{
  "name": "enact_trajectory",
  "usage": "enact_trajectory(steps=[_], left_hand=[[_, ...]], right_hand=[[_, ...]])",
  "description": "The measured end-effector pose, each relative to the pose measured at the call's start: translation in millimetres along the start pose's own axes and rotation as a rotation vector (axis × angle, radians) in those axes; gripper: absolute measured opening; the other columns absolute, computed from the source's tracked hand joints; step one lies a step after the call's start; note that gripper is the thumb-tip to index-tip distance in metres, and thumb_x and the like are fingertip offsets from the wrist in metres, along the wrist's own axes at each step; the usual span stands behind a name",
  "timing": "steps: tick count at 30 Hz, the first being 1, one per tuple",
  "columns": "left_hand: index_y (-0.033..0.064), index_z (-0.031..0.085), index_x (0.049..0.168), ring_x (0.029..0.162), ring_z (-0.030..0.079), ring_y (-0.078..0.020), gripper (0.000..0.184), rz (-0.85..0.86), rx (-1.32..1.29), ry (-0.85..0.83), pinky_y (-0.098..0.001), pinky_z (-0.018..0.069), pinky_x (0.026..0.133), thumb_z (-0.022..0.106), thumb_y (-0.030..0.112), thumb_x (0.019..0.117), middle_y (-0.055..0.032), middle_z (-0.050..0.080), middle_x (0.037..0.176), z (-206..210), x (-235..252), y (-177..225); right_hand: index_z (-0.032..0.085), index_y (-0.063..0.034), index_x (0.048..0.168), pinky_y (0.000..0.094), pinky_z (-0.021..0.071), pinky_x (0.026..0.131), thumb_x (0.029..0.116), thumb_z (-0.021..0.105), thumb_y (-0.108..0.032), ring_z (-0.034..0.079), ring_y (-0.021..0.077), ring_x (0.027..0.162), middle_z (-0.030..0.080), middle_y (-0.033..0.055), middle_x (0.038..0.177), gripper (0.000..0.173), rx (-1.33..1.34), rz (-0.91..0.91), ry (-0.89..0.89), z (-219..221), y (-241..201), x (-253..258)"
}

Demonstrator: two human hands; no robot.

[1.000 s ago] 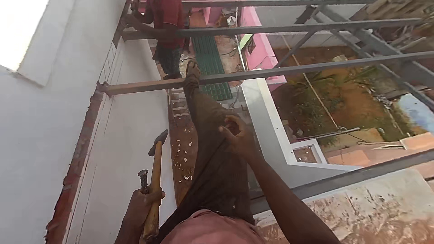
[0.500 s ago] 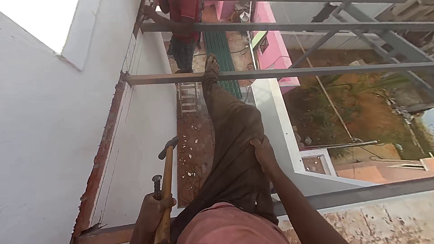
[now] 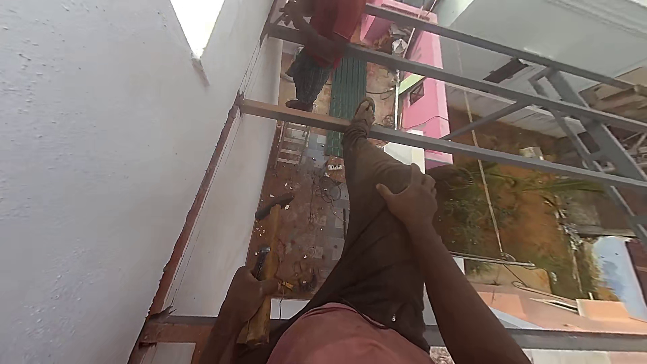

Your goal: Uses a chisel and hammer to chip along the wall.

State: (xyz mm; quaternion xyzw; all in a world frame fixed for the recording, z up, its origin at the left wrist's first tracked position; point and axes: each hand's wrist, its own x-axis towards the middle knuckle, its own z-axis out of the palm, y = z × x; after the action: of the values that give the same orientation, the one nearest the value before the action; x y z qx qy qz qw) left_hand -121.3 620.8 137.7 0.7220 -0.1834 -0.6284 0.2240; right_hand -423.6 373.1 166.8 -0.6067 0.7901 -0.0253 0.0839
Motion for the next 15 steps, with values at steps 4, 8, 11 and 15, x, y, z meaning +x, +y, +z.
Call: enact_trajectory(steps=[4,8,11,15], left_hand=[[0.0061,0.067,0.083,0.052,0.060,-0.0136,0.019,0.011,0.022,0.027,-0.0313,0.0524,0.052,0.081,0.012,0.0731,-0.0024,0.062,0.064,-8.1,-18.2,7.2],[0.0069,0.067,0.082,0.050,0.059,-0.0132,0.019,0.068,-0.010,0.088,-0.0303,0.0514,0.050,0.080,0.012,0.0681,-0.0017,0.062,0.062,-8.7,-22.2,-0.8],[0.0061,0.066,0.083,0.053,0.060,-0.0127,0.014,0.077,0.040,0.096,-0.0292,0.0527,0.053,0.079,0.010,0.0787,-0.0025,0.062,0.064,-2.5,-7.3,5.8],[0.0011,0.069,0.087,0.062,0.064,-0.0221,0.024,0.004,0.206,0.128,-0.0443,0.0551,0.063,0.084,0.019,0.0861,-0.0117,0.066,0.072,14.1,18.7,11.2]], right_hand=[[0.031,-0.0160,0.162,0.0681,0.0428,0.098,0.0768,0.081,-0.063,0.044,0.0528,0.135,0.031,0.0323,0.158,0.109,0.002,0.003,-0.014,-9.8,-32.6,-4.0],[0.042,-0.0185,0.157,0.0659,0.0400,0.103,0.0773,0.073,-0.068,0.035,0.0493,0.144,0.020,0.0264,0.166,0.099,-0.043,-0.104,0.074,7.5,-32.1,-10.5],[0.053,-0.0207,0.150,0.0694,0.0341,0.107,0.0777,0.071,-0.067,0.030,0.0507,0.147,0.023,0.0249,0.167,0.088,-0.071,-0.164,0.121,16.8,-8.5,-12.1],[0.057,-0.0180,0.146,0.0739,0.0230,0.113,0.0779,0.073,-0.068,0.017,0.0540,0.151,0.016,0.0294,0.167,0.086,-0.070,-0.200,0.024,18.2,16.4,-21.0]])
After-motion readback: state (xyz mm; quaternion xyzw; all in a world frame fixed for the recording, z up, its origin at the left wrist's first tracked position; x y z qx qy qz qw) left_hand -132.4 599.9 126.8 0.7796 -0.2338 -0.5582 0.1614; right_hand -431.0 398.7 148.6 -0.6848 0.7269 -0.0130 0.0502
